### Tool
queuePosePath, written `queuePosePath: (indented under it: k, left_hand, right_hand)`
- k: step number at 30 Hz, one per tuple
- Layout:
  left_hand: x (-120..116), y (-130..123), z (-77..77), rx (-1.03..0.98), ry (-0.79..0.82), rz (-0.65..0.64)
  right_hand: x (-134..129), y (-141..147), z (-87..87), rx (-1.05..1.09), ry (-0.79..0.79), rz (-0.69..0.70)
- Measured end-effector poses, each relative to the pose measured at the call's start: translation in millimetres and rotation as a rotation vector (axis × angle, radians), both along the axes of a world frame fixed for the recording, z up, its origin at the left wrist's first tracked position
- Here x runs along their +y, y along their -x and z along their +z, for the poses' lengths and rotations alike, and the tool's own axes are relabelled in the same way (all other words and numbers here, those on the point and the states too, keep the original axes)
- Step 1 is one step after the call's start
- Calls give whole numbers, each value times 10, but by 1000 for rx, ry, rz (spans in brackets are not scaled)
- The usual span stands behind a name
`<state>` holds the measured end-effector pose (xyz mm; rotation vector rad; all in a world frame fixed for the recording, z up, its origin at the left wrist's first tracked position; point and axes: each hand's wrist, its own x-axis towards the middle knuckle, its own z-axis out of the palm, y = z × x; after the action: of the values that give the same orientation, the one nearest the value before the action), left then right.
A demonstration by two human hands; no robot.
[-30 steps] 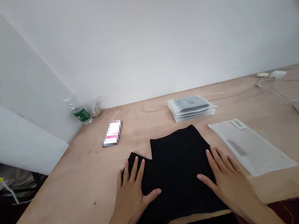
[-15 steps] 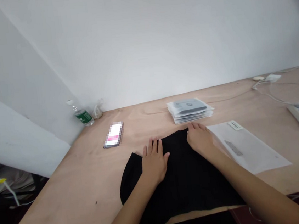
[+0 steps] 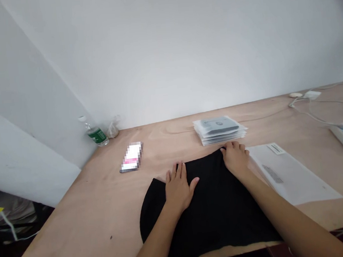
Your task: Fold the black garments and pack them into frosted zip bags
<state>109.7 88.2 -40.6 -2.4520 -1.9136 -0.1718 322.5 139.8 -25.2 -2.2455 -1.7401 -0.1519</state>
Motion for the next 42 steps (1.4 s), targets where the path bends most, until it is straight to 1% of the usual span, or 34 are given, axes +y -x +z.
queuePosePath:
  k: [2,4,6,8,10,12,15,17,23,27,31,35,38,40,42]
  left_hand:
    - [0,-3,-5,-5,-5,1]
    - [-2,-7,-13,-12,-10,-3]
    - [-5,-9,-22,-17,-13,-7]
    - [-6,-3,-29,-22,-12,-6]
    - [-6,16,-31,-26,-8,0]
    - [-6,50,-28,-30,-4,7]
    - [-9,114,-15,-36,4,19]
    - [-14,152,-7,-38,7,23]
    - [-33,195,-11,-43,9,35]
    - [-25,198,-7,-57,32,36]
    - [-60,213,68,-60,33,18]
    - [-242,275,186,-72,5,-21]
    - [-396,336,218,-80,19,-74]
    - [-453,363,202,-77,55,-106]
    - [-468,375,171,-79,86,-131]
  right_hand:
    - [-85,106,24,-21,-23,66]
    - [-181,239,-8,-42,-14,174]
    - [-260,354,-97,-56,27,275]
    - [-297,398,-209,-61,70,323]
    - [-291,351,-298,-64,95,322]
    - [-265,234,-341,-66,109,305]
    - [-236,42,-339,-70,127,292]
    - [-233,-34,-327,-70,138,298]
    - [-231,-51,-344,-35,144,313]
    - [-228,-45,-359,43,121,314]
    - [-266,-25,-304,197,61,317]
    - [-291,-8,-117,435,-52,297]
    - [-204,-19,59,697,-119,239]
    - [-79,-35,151,917,-114,168]
    - [79,-58,211,1147,-72,95]
